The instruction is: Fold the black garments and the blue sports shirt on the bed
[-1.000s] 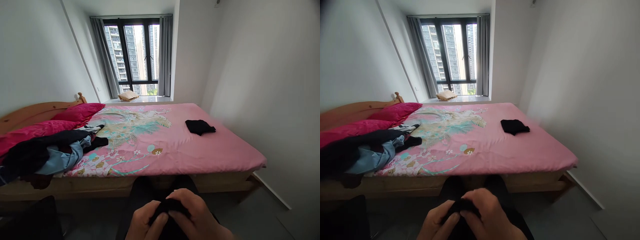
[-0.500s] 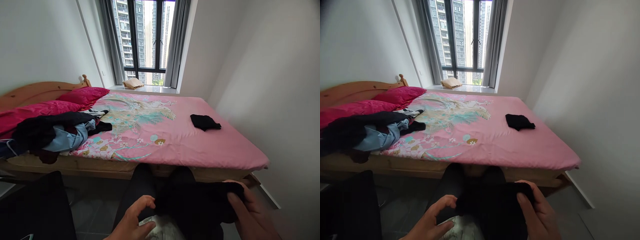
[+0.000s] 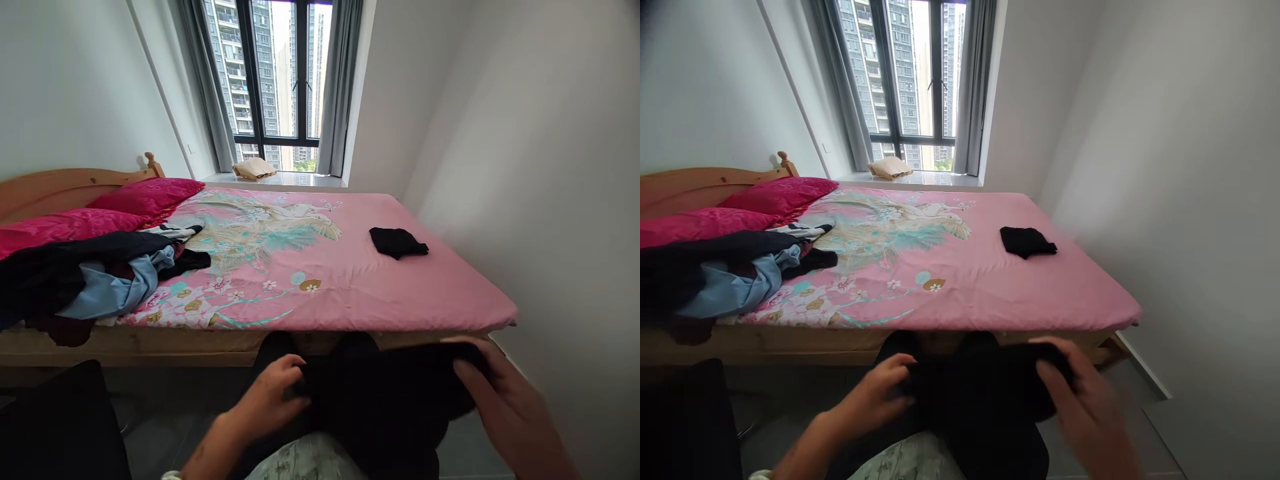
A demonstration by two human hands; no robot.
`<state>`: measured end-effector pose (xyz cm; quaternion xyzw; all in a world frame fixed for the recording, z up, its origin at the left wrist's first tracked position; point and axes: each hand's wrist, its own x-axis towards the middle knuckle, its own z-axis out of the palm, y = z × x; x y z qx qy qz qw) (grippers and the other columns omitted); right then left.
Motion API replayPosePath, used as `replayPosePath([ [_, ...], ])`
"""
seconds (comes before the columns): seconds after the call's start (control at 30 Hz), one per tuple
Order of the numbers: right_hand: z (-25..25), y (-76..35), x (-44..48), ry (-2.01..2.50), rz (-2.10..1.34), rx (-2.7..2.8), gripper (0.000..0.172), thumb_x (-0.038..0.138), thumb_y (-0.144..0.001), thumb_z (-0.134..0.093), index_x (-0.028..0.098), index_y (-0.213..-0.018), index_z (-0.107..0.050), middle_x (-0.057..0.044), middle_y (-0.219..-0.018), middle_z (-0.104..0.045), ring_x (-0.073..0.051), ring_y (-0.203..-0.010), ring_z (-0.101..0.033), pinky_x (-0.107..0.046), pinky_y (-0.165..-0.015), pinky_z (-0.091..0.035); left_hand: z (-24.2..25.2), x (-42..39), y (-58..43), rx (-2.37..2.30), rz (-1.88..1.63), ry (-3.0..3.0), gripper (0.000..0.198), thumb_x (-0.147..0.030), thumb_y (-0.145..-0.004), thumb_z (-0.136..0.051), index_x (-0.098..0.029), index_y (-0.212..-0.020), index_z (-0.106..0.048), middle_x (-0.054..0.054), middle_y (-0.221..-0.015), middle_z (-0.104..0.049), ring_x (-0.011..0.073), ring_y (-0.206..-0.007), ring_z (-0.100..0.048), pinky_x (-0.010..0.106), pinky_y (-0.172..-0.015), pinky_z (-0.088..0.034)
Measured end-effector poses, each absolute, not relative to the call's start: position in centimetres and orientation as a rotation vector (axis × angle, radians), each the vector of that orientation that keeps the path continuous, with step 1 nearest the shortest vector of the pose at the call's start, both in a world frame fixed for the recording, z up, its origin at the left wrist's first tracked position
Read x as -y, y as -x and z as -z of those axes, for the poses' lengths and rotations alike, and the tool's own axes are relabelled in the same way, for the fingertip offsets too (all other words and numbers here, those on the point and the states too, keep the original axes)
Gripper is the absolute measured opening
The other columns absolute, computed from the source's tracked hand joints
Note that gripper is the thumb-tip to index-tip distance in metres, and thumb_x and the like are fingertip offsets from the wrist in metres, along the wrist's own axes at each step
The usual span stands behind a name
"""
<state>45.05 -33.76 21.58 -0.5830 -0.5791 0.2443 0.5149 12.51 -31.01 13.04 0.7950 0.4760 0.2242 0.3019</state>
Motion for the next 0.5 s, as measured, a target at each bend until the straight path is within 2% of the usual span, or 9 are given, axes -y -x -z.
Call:
replayPosePath([
  [0.1, -23.3, -46.7, 30.0, 1.407, -0.527, 1.477, 0.025, 0.044, -0.082, -0.054, 0.025, -0.096, -0.06, 0.0, -0.082, -0.062, -0.016, -0.074, -0.057, -0.022, -0.061, -0.047, -18.9, 28.8, -10.0, -1.266, -0.669, -2.127, 0.008, -0.027, -0.078, -0.056, -0.02, -0.081, -0.059, 0.002, -0.096, -0.064, 0.017, -0.091, -0.059, 0.029, -0.083, -0.048],
  [0.2, -26.5, -47.5, 26.3, 1.329, -0.441, 1.589, 0.024, 0.043, -0.082, -0.055, 0.025, -0.096, -0.06, 0.001, -0.083, -0.062, -0.015, -0.075, -0.057, -0.024, -0.064, -0.047, -25.8, 26.4, -8.3, -1.282, -0.762, -2.141, 0.01, -0.03, -0.078, -0.058, -0.02, -0.082, -0.059, -0.003, -0.076, -0.061, 0.0132, -0.075, -0.058, 0.025, -0.071, -0.05],
  [0.37, -33.5, -47.2, 22.4, 1.045, -0.273, 1.598, 0.019, 0.041, -0.082, -0.057, 0.023, -0.089, -0.06, 0.002, -0.077, -0.059, -0.014, -0.071, -0.056, -0.026, -0.062, -0.048, -35.7, 23.9, -8.2, -1.303, -1.177, -1.952, 0.038, -0.038, -0.065, -0.07, -0.018, -0.093, -0.053, -0.006, -0.07, -0.058, 0.0082, -0.058, -0.056, 0.021, -0.052, -0.05],
  [0.43, -36.1, -46.7, 21.8, 0.938, -0.209, 1.61, 0.017, 0.038, -0.083, -0.057, 0.023, -0.09, -0.059, 0.002, -0.076, -0.057, -0.013, -0.07, -0.055, -0.026, -0.062, -0.048, -38.8, 23.7, -8.4, -1.391, -1.255, -1.962, 0.042, -0.039, -0.065, -0.071, -0.015, -0.095, -0.053, -0.008, -0.066, -0.058, 0.0064, -0.053, -0.056, 0.019, -0.047, -0.048],
  [0.5, -38.3, -46.2, 21.5, 0.857, -0.132, 1.619, 0.015, 0.036, -0.084, -0.056, 0.023, -0.091, -0.059, 0.002, -0.076, -0.056, -0.013, -0.071, -0.055, -0.027, -0.063, -0.048, -41.4, 23.8, -8.5, -1.424, -1.334, -2.021, 0.04, -0.037, -0.067, -0.069, -0.012, -0.095, -0.054, -0.009, -0.064, -0.058, 0.0053, -0.052, -0.057, 0.019, -0.048, -0.048],
])
